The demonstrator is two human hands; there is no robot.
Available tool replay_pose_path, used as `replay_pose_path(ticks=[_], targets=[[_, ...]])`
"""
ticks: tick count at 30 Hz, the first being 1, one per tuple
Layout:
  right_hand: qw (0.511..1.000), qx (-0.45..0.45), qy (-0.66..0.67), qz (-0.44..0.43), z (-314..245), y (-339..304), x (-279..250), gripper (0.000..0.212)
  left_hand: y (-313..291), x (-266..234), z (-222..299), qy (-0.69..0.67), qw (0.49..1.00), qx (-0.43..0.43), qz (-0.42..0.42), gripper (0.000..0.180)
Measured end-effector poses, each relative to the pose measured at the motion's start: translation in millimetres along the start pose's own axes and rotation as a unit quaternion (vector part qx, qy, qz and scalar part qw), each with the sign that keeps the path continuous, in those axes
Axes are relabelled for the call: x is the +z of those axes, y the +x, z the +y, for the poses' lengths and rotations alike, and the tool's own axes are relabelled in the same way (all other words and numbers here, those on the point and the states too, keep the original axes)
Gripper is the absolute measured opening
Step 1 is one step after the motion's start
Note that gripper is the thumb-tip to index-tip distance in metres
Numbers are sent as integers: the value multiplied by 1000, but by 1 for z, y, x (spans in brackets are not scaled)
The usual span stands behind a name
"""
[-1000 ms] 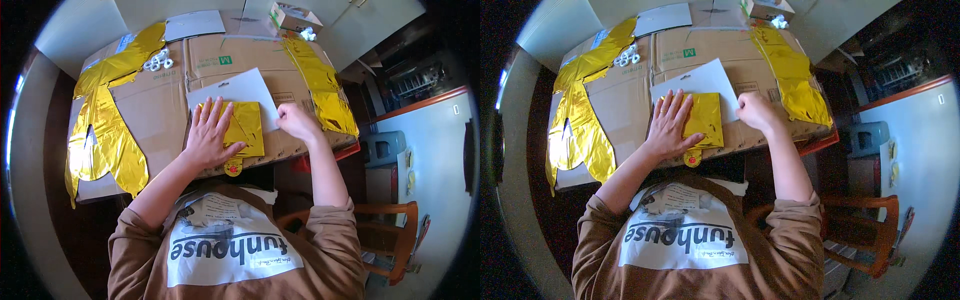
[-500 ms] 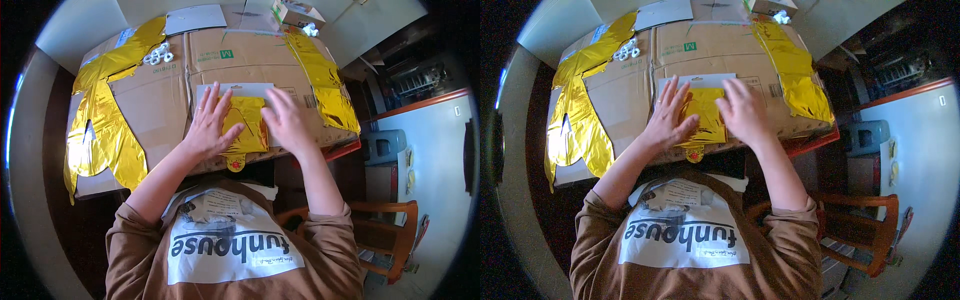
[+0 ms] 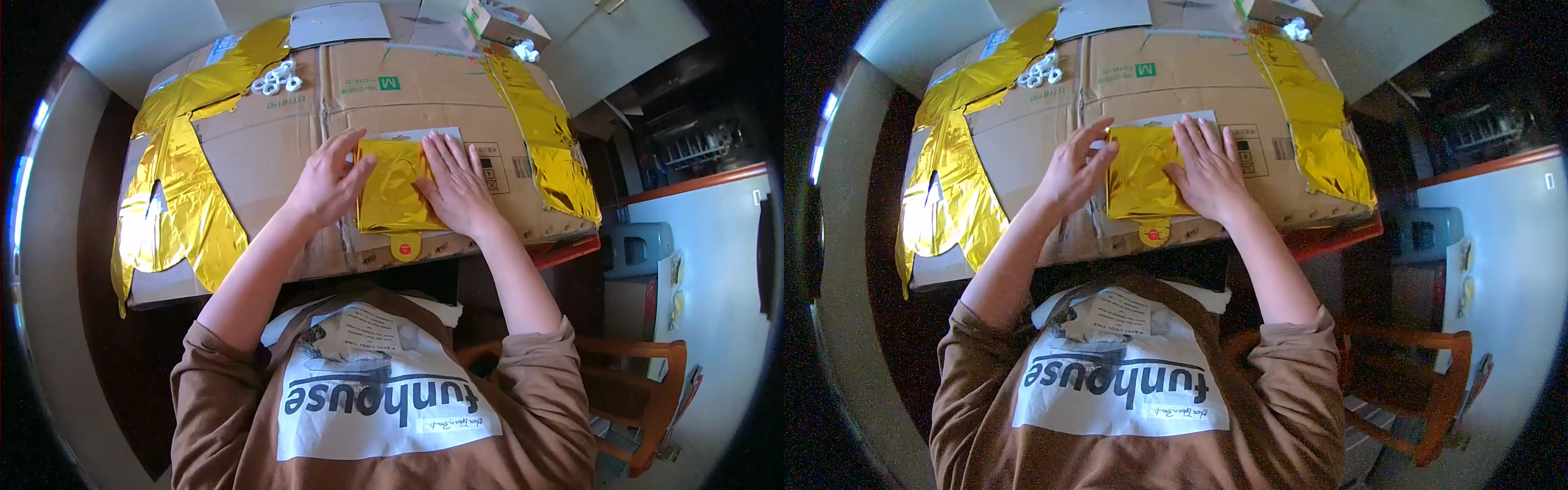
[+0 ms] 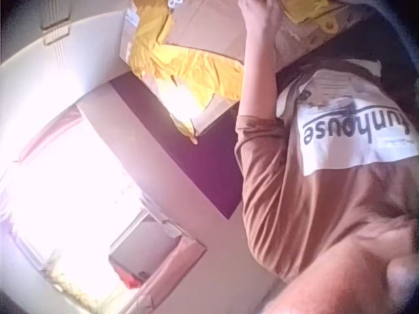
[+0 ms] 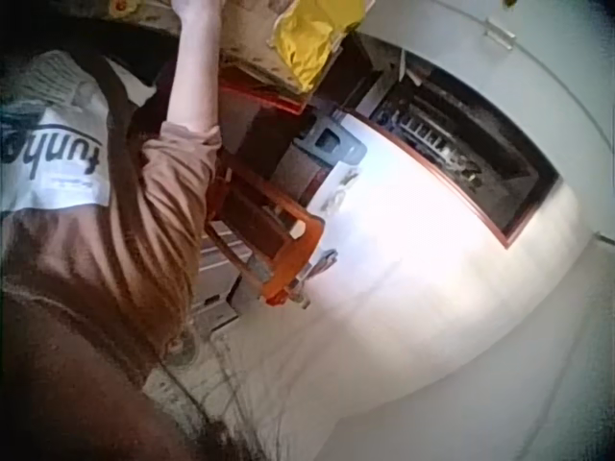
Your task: Packaging gold-colored sheets into white cards and paper envelopes at a workstation.
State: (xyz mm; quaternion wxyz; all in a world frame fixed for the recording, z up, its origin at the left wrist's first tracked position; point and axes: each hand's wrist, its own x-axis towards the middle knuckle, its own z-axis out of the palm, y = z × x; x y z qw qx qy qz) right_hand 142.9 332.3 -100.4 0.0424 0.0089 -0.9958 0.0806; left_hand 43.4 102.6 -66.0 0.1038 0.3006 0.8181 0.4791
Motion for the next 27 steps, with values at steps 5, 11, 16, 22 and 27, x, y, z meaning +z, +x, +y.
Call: replay_pose_path(ticks=[5, 11, 16, 22, 27], targets=[[1000, -11, 15, -12, 5, -1, -4, 70, 11, -6, -18, -105, 992, -73, -25, 47], [1000, -11, 14, -11, 2, 2, -5, 69, 12, -12, -22, -146, 978, -138, -50, 46], [1000, -13, -1, 6, 1, 3, 0, 69, 13, -17, -17, -180, 974, -132, -49, 44], [995, -20, 81, 47, 7, 2, -2, 61, 26, -33, -18, 106, 993, 20, -47, 38], [987, -45, 110, 105, 15, -4, -12, 51, 47, -33, -33, 134, 973, 163, -89, 36]])
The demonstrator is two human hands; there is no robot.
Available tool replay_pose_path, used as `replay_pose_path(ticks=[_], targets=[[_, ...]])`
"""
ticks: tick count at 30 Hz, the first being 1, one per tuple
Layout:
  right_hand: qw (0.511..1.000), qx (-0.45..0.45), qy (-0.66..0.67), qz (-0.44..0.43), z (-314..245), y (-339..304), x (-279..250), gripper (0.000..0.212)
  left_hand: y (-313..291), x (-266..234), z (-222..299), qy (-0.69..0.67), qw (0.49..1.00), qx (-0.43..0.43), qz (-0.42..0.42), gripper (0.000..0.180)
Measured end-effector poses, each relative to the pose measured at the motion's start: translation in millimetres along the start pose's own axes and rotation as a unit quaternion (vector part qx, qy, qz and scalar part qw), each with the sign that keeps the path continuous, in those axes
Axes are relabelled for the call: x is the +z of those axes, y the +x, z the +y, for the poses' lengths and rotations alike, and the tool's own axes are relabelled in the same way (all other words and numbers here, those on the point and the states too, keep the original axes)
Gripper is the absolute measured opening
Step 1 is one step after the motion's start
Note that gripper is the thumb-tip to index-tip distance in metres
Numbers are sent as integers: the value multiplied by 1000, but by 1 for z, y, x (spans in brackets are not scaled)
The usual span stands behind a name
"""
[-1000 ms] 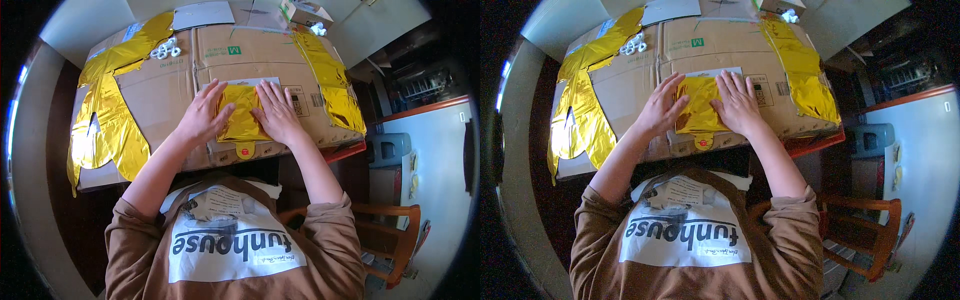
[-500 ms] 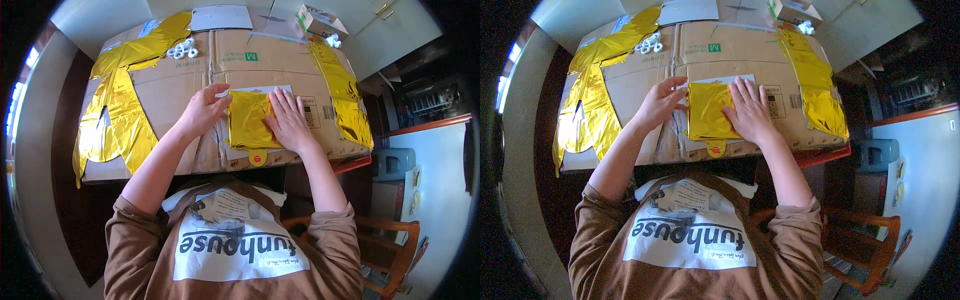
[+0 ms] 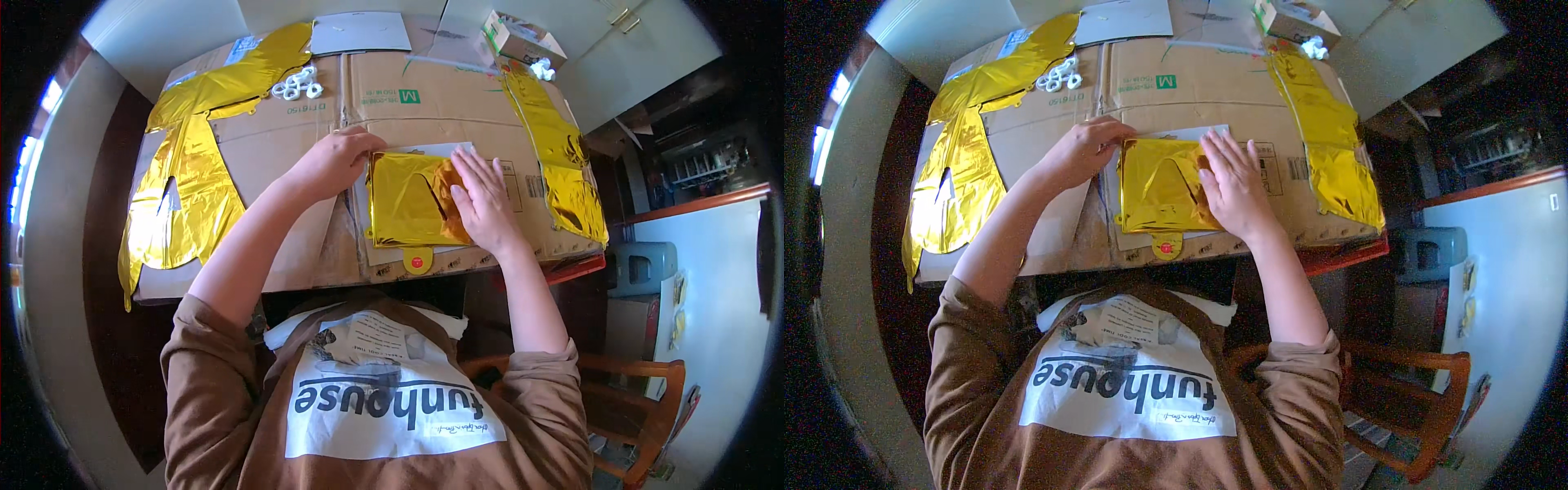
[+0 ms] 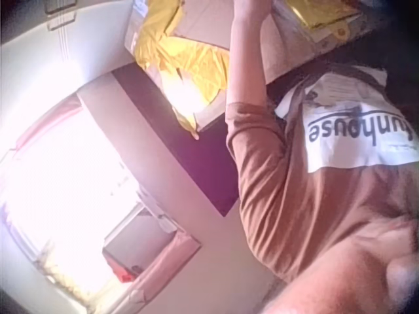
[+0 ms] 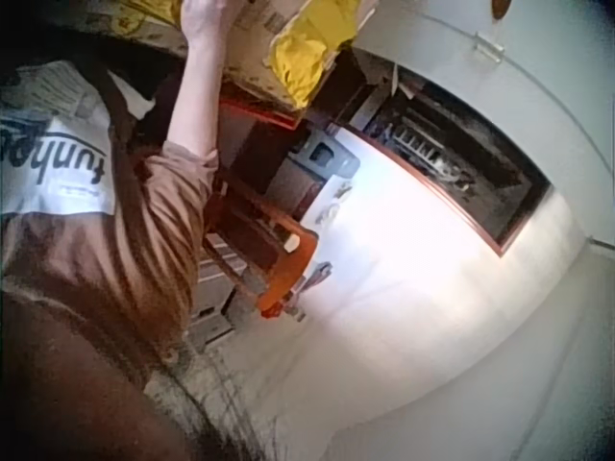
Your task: Packaging gold-colored sheets into white cards and paper envelopes at a workstation.
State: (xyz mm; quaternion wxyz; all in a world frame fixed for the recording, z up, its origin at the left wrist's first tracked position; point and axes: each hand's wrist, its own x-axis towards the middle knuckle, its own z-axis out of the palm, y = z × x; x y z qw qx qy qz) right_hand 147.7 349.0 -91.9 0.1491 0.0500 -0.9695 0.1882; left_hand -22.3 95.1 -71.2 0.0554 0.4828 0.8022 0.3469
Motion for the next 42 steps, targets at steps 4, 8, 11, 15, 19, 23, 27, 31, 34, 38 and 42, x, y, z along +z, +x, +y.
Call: replay_pose_path(ticks=[4, 8, 11, 15, 19, 23, 27, 31, 34, 38, 42], targets=[[998, -4, -36, -44, -2, -2, 6, 47, 10, 4, 1, -10, 999, -32, -25, 32], [998, -12, -52, -37, -4, 0, 11, 45, 13, 1, 15, -17, 994, -99, -52, 29], [999, -12, -38, -37, -2, 3, 11, 45, 11, 1, 21, -54, 985, -143, -74, 33], [999, -12, 13, -33, -3, 5, 9, 44, 9, 3, 22, -22, 987, -141, -78, 38], [998, -34, 54, -10, 8, 6, 7, 40, 4, 10, 12, -32, 990, -127, -41, 39], [991, -34, 128, -20, 22, 29, -2, 36, 5, 6, 15, -52, 983, -159, -68, 38], [971, 22, 182, -156, 29, 65, -20, 35, 6, 2, 18, -54, 981, -164, -92, 36], [940, 21, 133, -312, 26, 99, -35, 31, 2, 1, 22, -76, 980, -163, -83, 35], [914, 1, 85, -398, 27, 118, -35, 28, -1, -1, 27, -99, 978, -167, -79, 34], [871, 34, 70, -485, 24, 133, -39, 26, -6, 2, 28, -129, 971, -188, -73, 34], [863, 65, 138, -481, 33, 139, -42, 21, -7, -1, 35, -151, 959, -226, -82, 34]])
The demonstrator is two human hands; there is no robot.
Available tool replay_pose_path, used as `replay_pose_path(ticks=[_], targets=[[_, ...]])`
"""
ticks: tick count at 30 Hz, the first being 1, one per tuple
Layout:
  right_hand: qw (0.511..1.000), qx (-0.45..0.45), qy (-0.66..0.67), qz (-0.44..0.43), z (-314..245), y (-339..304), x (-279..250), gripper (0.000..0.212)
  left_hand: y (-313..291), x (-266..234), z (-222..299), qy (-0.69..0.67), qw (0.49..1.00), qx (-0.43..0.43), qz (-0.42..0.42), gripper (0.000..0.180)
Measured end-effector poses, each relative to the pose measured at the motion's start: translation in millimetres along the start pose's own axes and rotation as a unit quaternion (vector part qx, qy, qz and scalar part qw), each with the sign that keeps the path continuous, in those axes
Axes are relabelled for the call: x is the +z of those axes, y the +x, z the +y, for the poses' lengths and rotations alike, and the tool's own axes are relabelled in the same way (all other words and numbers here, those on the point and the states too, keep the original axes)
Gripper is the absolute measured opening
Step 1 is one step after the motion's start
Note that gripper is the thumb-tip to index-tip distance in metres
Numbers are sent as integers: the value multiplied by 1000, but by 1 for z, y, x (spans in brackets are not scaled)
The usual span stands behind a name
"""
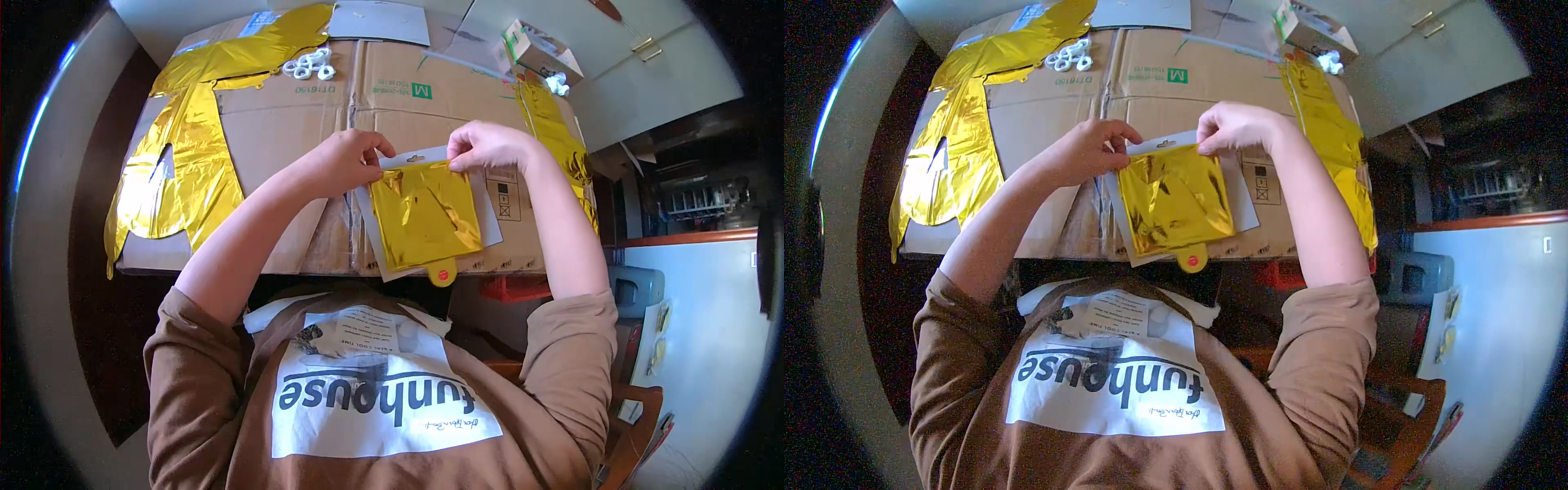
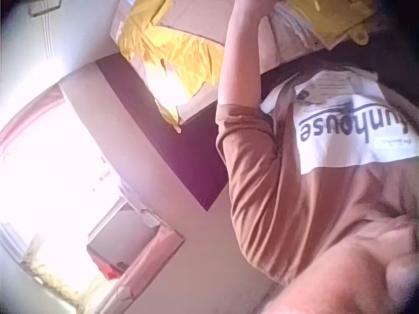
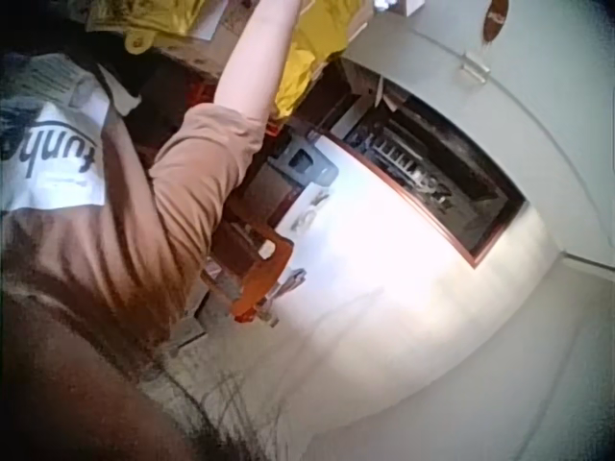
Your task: Packaging gold-colored sheets into white cards and paper envelopes at a workstation.
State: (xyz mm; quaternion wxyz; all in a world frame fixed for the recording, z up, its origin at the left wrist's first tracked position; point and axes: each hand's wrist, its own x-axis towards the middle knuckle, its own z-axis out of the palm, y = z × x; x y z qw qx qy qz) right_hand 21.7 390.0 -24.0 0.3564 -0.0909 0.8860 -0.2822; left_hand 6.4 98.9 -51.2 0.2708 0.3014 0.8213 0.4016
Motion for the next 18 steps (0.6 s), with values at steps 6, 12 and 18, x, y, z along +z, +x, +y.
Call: replay_pose_path(ticks=[6, 12, 18], targets=[[995, 10, 82, 52, 9, 8, 1, 15, 1, 0, -1, 25, 1000, 0, 9, 34], [995, 37, 81, 46, 2, 3, 7, 13, -1, 3, 2, 26, 999, -30, 22, 34], [991, 12, 73, 113, 13, 4, 20, 15, 0, 10, -1, 16, 999, -29, 40, 33]])
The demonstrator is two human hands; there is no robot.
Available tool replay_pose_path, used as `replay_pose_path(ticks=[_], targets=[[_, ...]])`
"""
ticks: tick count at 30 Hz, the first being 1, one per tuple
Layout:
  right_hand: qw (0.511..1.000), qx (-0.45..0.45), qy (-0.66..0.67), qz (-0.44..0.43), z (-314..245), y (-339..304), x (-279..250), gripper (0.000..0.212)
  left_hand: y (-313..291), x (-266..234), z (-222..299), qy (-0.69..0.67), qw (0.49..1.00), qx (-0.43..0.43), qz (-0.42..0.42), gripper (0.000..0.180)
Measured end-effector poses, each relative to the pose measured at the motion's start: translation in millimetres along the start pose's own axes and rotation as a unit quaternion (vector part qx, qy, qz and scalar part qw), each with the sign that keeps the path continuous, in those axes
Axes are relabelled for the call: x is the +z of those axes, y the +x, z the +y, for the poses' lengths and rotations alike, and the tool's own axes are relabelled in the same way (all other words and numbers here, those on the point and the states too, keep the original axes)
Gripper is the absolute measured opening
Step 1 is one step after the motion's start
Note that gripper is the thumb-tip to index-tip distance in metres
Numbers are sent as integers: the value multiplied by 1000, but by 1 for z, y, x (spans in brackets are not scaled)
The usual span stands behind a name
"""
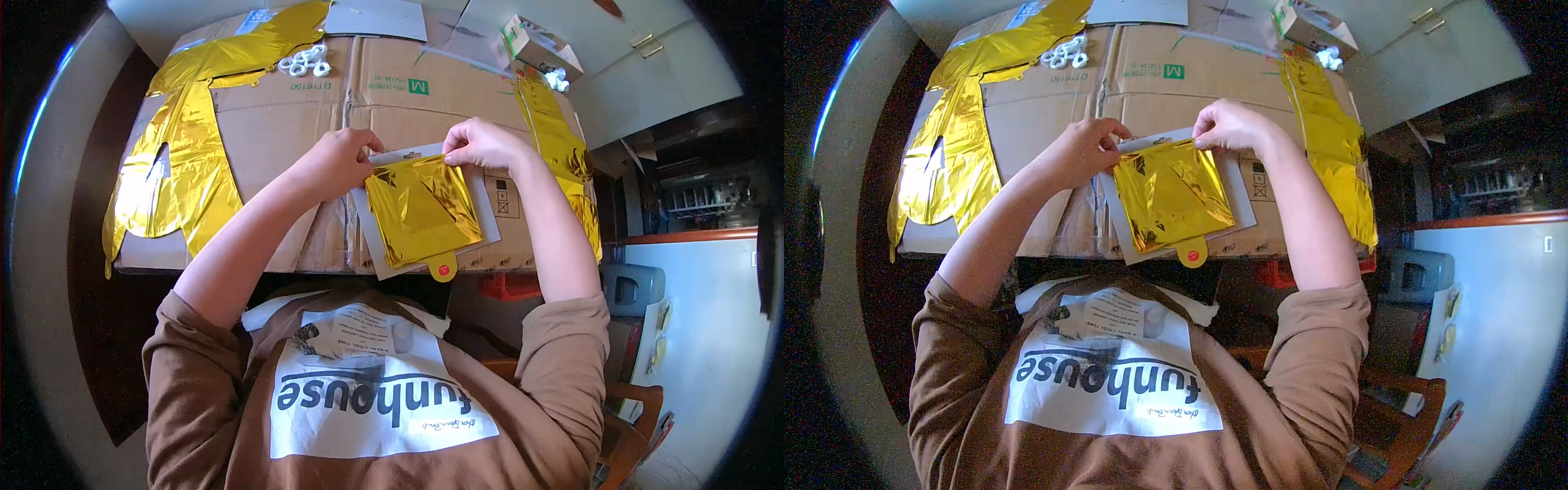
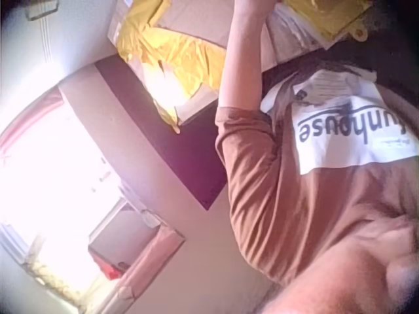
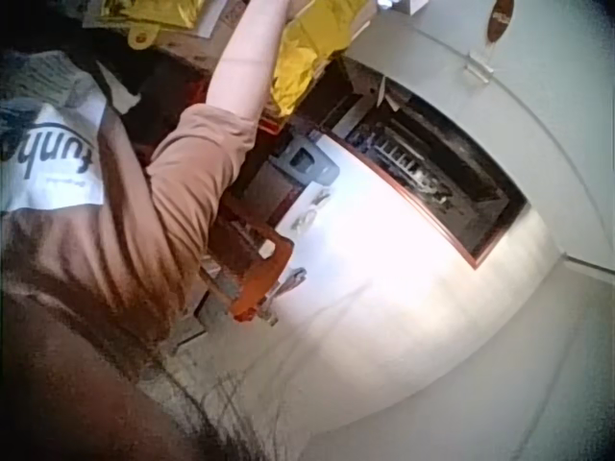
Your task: Packaging gold-colored sheets into white cards and paper envelopes at a workstation.
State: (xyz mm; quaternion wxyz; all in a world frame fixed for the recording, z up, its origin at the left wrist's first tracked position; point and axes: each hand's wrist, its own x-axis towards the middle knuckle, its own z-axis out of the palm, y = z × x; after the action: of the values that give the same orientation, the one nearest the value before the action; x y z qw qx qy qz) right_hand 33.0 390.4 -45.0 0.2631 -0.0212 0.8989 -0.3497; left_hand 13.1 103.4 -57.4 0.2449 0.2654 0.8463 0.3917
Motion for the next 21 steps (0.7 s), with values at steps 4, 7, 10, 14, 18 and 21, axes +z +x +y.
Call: replay_pose_path(ticks=[4, 7, 10, 14, 18, 21], targets=[[999, -35, -22, 20, 1, -2, 5, 16, -2, 3, -2, 52, 998, 28, 26, 33], [996, -56, -62, 33, 0, -3, 9, 13, -4, 11, -7, 105, 991, 49, 70, 31], [995, -50, -75, 52, 1, -2, 16, 13, -10, 16, -11, 149, 979, 76, 115, 28], [994, -48, -73, 69, 3, -3, 19, 13, -26, 21, 3, 177, 966, 103, 157, 23], [991, -58, -93, 70, 0, -6, 18, 16, -35, 29, -13, 199, 915, 307, 170, 20], [989, -68, -110, 71, -2, -7, 19, 20, -37, 32, -28, 214, 905, 339, 144, 20]])
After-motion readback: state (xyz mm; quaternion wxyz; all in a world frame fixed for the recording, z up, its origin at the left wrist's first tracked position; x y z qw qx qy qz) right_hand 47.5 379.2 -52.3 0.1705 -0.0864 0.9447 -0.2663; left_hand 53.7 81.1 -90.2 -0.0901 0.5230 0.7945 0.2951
